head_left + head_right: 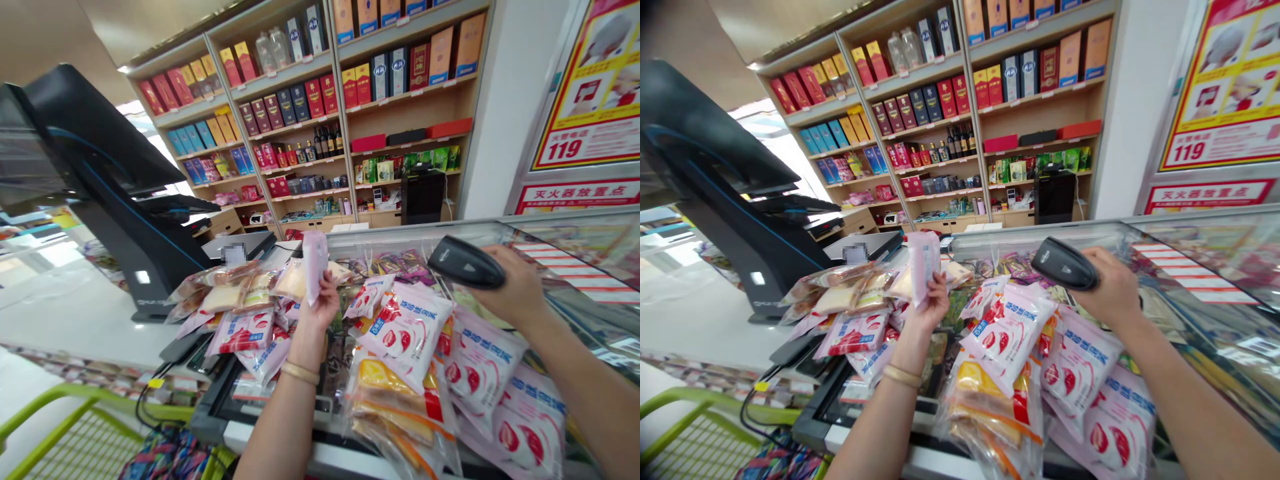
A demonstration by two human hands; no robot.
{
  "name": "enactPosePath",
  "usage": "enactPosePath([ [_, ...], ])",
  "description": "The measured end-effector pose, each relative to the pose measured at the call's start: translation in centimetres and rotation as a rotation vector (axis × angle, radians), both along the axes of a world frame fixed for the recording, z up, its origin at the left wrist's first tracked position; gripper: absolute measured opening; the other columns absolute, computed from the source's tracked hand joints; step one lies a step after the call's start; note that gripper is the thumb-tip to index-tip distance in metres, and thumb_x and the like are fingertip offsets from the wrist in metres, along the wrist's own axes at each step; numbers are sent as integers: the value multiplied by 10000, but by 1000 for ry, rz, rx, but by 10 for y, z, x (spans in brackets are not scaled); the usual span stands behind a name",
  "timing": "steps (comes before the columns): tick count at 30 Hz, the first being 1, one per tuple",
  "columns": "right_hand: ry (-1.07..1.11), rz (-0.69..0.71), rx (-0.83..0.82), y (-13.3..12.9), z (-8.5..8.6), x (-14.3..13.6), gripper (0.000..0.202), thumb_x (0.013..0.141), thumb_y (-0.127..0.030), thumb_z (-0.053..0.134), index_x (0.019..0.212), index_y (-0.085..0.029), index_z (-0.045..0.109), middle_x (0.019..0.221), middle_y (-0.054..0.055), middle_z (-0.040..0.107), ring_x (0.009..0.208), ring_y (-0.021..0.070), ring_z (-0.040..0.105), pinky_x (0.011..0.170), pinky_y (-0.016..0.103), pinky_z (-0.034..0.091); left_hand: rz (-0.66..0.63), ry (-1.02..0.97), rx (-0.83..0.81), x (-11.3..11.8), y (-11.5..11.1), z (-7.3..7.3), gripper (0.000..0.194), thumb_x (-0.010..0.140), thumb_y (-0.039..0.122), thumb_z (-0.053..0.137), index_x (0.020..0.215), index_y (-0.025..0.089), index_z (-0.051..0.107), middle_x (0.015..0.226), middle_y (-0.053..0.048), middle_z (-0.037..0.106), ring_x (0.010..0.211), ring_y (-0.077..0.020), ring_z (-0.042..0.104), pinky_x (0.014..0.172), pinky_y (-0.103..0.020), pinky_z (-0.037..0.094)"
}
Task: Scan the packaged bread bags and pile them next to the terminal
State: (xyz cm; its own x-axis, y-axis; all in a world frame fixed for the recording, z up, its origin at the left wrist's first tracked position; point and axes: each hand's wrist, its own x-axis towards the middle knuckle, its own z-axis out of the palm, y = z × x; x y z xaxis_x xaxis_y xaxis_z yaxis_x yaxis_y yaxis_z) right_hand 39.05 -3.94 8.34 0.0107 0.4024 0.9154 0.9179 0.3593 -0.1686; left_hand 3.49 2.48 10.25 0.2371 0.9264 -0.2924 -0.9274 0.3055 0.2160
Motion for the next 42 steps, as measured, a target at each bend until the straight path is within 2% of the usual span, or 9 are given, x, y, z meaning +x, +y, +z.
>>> enactPosePath([
  [3,-1,30,2,-4,4,-4,180,760,-383,677,871,-242,672,883,70,718,765,234,701,670,341,561,-175,-6,-8,2,-4,-17,281,1081,78,295,1114,129,569,648,40,589,362,-27,519,338,-64,345],
  [6,0,80,-34,-8,10,-8,181,769,-378,678,883,-238,686,887,74,723,778,229,703,689,336,567,-308,64,3,1,-6,-27,248,1058,49,341,958,166,536,608,69,492,353,-23,484,344,-62,329],
  [9,-42,181,-34,-14,18,-15,185,799,-351,707,935,-226,696,909,76,728,802,221,710,698,323,568,-363,105,-11,1,-6,-32,254,1043,36,355,886,182,489,628,63,469,350,-14,449,349,-65,309],
  [14,-109,323,-64,-25,29,-29,178,806,-225,705,982,-221,685,960,72,719,822,196,708,710,296,567,-440,159,-10,6,-8,-37,208,1033,59,389,899,188,483,719,30,509,386,-9,432,362,-71,290],
  [17,-131,372,-101,-30,32,-36,180,813,-223,696,992,-220,686,972,72,713,839,196,709,720,294,574,-473,191,-10,8,-8,-39,188,1011,54,404,913,176,508,739,15,518,410,-19,441,365,-78,300],
  [22,-94,433,-123,-32,28,-46,227,847,-289,697,1067,-237,693,991,69,705,853,216,698,746,333,578,-470,224,10,12,-8,-41,181,983,44,440,907,156,560,725,14,504,431,-28,416,374,-89,308],
  [26,-52,491,-169,-32,24,-50,284,839,-322,730,1112,-251,699,1018,65,713,857,215,697,761,330,573,-370,337,166,20,-12,-40,151,987,108,518,869,156,600,755,-3,544,456,-40,355,385,-133,307],
  [33,22,546,-232,-35,31,-57,219,827,-333,727,1024,-237,728,967,69,727,831,207,695,750,319,573,-322,453,287,32,-12,-41,262,931,233,688,743,191,511,656,56,447,445,-35,230,380,-146,228],
  [42,27,535,-261,-34,25,-57,262,809,-359,741,1044,-244,732,964,51,724,834,196,697,766,311,569,-323,460,199,33,-12,-39,214,957,178,615,763,193,526,622,53,456,423,-38,289,351,-136,273],
])
